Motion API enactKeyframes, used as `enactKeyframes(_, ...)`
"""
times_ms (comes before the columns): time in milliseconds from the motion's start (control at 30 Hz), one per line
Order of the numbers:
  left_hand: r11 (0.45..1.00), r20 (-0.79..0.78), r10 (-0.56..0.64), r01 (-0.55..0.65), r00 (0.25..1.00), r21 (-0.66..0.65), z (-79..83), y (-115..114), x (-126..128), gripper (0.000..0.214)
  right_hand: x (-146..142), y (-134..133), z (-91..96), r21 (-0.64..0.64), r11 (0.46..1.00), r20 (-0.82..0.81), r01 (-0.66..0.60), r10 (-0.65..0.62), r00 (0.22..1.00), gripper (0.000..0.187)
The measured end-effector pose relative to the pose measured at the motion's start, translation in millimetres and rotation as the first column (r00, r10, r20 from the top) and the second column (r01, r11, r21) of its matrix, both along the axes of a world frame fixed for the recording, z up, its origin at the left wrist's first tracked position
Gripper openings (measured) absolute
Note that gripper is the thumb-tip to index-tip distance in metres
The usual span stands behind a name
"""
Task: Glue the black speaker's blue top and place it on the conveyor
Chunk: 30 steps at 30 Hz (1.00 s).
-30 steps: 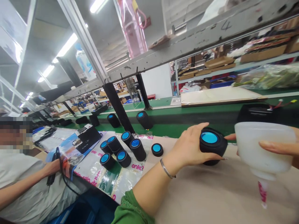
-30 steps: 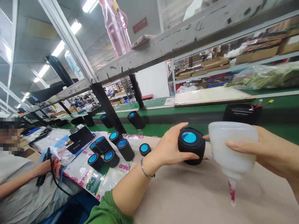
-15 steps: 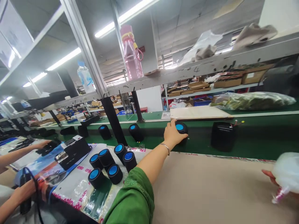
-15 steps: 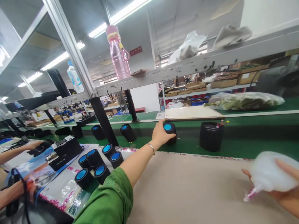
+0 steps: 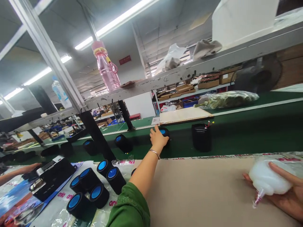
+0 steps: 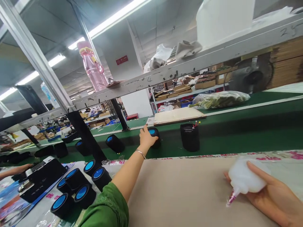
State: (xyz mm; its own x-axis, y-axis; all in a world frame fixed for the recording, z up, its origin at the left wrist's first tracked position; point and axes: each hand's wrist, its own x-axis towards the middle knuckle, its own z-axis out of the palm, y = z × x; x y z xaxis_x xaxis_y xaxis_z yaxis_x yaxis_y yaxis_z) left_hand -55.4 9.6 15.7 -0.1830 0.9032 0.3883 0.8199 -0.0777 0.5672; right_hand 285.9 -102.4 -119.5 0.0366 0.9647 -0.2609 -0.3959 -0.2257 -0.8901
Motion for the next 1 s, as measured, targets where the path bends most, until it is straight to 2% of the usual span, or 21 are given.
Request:
enactKeyframes(67, 0.996, -0.006, -0.048, 0.048, 0.999, 0.070, -0.4, -7.8, 14.3, 0.079, -9.1, -7.6, 17.8, -0.087, 0.995, -0.144, 0.043, -0.055, 0.988, 0.077)
enactKeyframes(133, 0.983, -0.016, -0.156, 0.157, 0.988, 0.095, -8.5, -12.6, 36.9, 0.072, -15.5, -14.8, 34.4, -0.156, 0.985, -0.245, 0.073, -0.110, 0.963, 0.071)
enactKeyframes(200, 0.961, 0.003, -0.276, 0.276, 0.961, 0.034, -24.6, -11.3, 63.3, 0.078, -19.5, -20.2, 48.0, -0.218, 0.974, -0.324, 0.066, -0.136, 0.936, 0.064)
enactKeyframes(267, 0.937, 0.073, -0.338, 0.343, 0.938, -0.071, -44.8, -4.2, 88.1, 0.095, -21.9, -22.9, 57.0, -0.261, 0.962, -0.373, 0.080, -0.178, 0.911, 0.058)
enactKeyframes(367, 0.916, 0.217, -0.311, 0.353, 0.925, -0.191, -70.1, 8.3, 116.1, 0.111, -23.3, -22.5, 61.3, -0.304, 0.941, -0.397, 0.150, -0.268, 0.878, 0.052)
enactKeyframes(467, 0.918, 0.346, -0.232, 0.322, 0.909, -0.231, -78.9, 11.7, 132.0, 0.110, -21.9, -20.6, 59.3, -0.316, 0.934, -0.436, 0.165, -0.298, 0.849, 0.051)
enactKeyframes(567, 0.930, 0.437, -0.181, 0.298, 0.881, -0.215, -72.9, 5.5, 137.4, 0.099, -20.2, -22.1, 59.1, -0.317, 0.935, -0.481, 0.160, -0.303, 0.823, 0.051)
enactKeyframes(633, 0.924, 0.489, -0.168, 0.310, 0.856, -0.225, -64.4, 0.0, 134.1, 0.082, -20.8, -24.5, 61.7, -0.324, 0.933, -0.497, 0.158, -0.310, 0.810, 0.051)
enactKeyframes(700, 0.899, 0.535, -0.175, 0.356, 0.827, -0.256, -54.0, -5.3, 123.3, 0.057, -22.3, -26.4, 64.7, -0.333, 0.928, -0.500, 0.166, -0.323, 0.803, 0.052)
enactKeyframes(767, 0.872, 0.564, -0.200, 0.408, 0.801, -0.270, -41.8, -12.0, 103.9, 0.046, -22.6, -26.3, 64.5, -0.339, 0.924, -0.493, 0.179, -0.336, 0.802, 0.052)
enactKeyframes(867, 0.873, 0.562, -0.258, 0.439, 0.786, -0.213, -18.8, -29.7, 63.0, 0.062, -17.1, -20.9, 52.7, -0.317, 0.933, -0.489, 0.172, -0.316, 0.813, 0.052)
enactKeyframes(1000, 0.899, 0.467, -0.353, 0.433, 0.811, -0.070, 14.5, -70.4, 10.7, 0.083, -3.3, -8.2, 26.6, -0.256, 0.949, -0.478, 0.182, -0.288, 0.830, 0.057)
